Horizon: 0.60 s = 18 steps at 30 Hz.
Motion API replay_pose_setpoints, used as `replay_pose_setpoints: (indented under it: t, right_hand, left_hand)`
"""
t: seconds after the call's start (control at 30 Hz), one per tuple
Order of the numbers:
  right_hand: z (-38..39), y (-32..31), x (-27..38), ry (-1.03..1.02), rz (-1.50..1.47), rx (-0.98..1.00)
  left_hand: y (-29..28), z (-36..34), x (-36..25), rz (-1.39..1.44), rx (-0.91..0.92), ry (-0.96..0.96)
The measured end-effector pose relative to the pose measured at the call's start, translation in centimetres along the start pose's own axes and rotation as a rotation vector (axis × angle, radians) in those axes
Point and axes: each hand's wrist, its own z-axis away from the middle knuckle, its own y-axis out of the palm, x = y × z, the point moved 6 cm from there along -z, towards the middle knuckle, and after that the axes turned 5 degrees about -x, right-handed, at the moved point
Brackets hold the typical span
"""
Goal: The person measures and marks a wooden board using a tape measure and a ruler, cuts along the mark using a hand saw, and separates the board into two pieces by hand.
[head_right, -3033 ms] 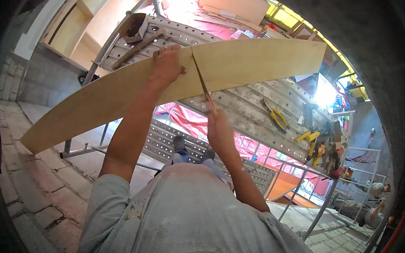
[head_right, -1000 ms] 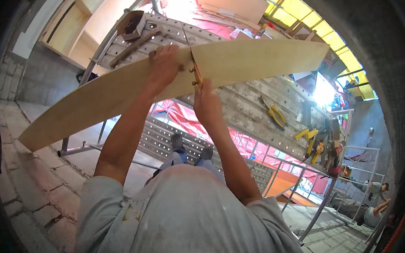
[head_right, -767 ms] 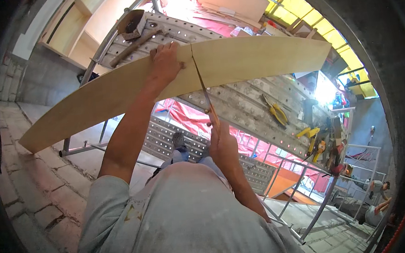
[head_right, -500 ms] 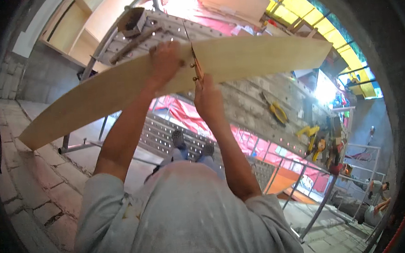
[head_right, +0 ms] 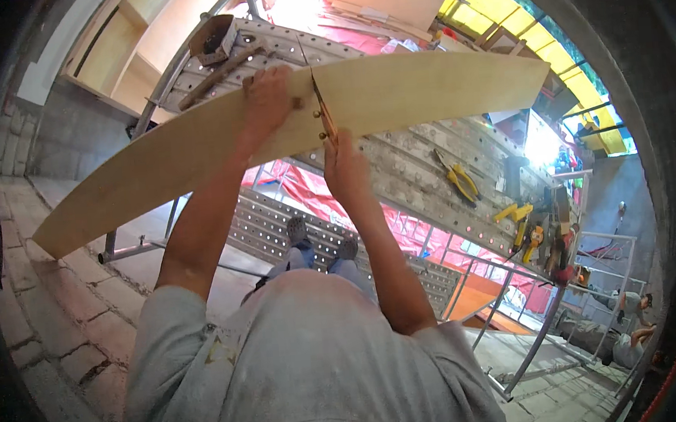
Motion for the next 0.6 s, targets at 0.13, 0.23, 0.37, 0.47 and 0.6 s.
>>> replay_pose_setpoints:
  t: [0.13,0.23,0.37,0.47,0.6]
  right_hand:
    - [6.9,-3.5,-0.4,0.017,0.037,0.087]
    - [7.6,-3.7,-0.7,0.116,-0.006,0.109]
    - [-0.5,1.7,-1.5,0.081,0.044,0.036]
    - [-0.2,1.2,-1.1,0.02,-0.024,-0.054]
    - [4.6,-2.5,-0.1,0.083,0.047,0.111]
  left_hand:
    - [0.0,-0.3,0.5,0.007,0.109,-0.026]
    - [0.5,0.2,1.0,-0.02,0.064,-0.026]
    - [0.0,-0.3,-0.5,-0.02,0.079,-0.033]
    - [0.4,-0.1,-0.6,-0.034,0.009,0.001]
    - [0.2,-0.3,1.0,-0.001,0.075,-0.017]
